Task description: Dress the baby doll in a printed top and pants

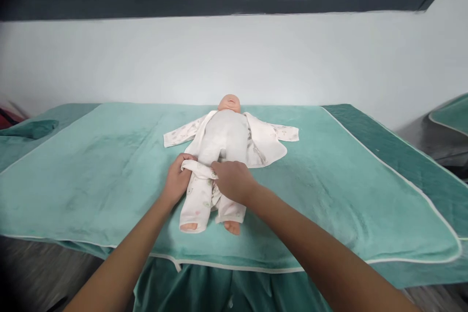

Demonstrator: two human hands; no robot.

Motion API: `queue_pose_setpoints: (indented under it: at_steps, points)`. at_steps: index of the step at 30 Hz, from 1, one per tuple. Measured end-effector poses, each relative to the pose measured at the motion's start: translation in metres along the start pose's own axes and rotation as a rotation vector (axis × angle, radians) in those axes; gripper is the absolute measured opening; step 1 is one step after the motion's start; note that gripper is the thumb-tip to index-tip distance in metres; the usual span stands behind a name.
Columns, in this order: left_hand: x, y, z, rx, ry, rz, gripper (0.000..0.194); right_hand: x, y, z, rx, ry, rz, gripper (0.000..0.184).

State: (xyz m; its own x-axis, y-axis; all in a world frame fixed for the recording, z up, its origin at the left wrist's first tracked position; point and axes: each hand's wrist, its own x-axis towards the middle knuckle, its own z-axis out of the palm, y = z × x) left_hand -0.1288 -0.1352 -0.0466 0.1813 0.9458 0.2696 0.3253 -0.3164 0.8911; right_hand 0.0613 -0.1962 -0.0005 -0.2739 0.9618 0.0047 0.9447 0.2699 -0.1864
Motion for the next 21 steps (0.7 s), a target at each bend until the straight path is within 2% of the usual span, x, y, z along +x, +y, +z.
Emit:
queue_pose_setpoints:
  at_steps: [3, 8, 11, 15, 18, 21]
  points:
    - [0.000, -0.004, 0.004, -0.009, 0.018, 0.042, 0.012, 0.004, 0.001, 0.001, 0.039, 0.014, 0.014, 0.012]
    - [0.003, -0.004, 0.007, 0.095, 0.125, 0.228, 0.017, 0.010, 0.003, 0.000, 0.156, 0.075, 0.105, 0.012]
    - [0.019, 0.001, 0.008, 0.143, 0.121, 0.265, 0.021, 0.015, 0.006, -0.004, 0.273, 0.120, 0.165, 0.012]
    - [0.040, 0.004, 0.012, 0.190, 0.068, 0.343, 0.026, 0.019, 0.009, -0.010, 0.505, 0.083, 0.246, 0.010]
    - [0.038, -0.002, 0.015, 0.163, 0.054, 0.267, 0.026, 0.017, 0.011, -0.013, 0.684, 0.064, 0.272, 0.003]
    - [0.023, -0.010, 0.013, 0.097, 0.098, 0.107, 0.021, 0.010, 0.011, -0.015, 0.809, 0.091, 0.234, 0.015]
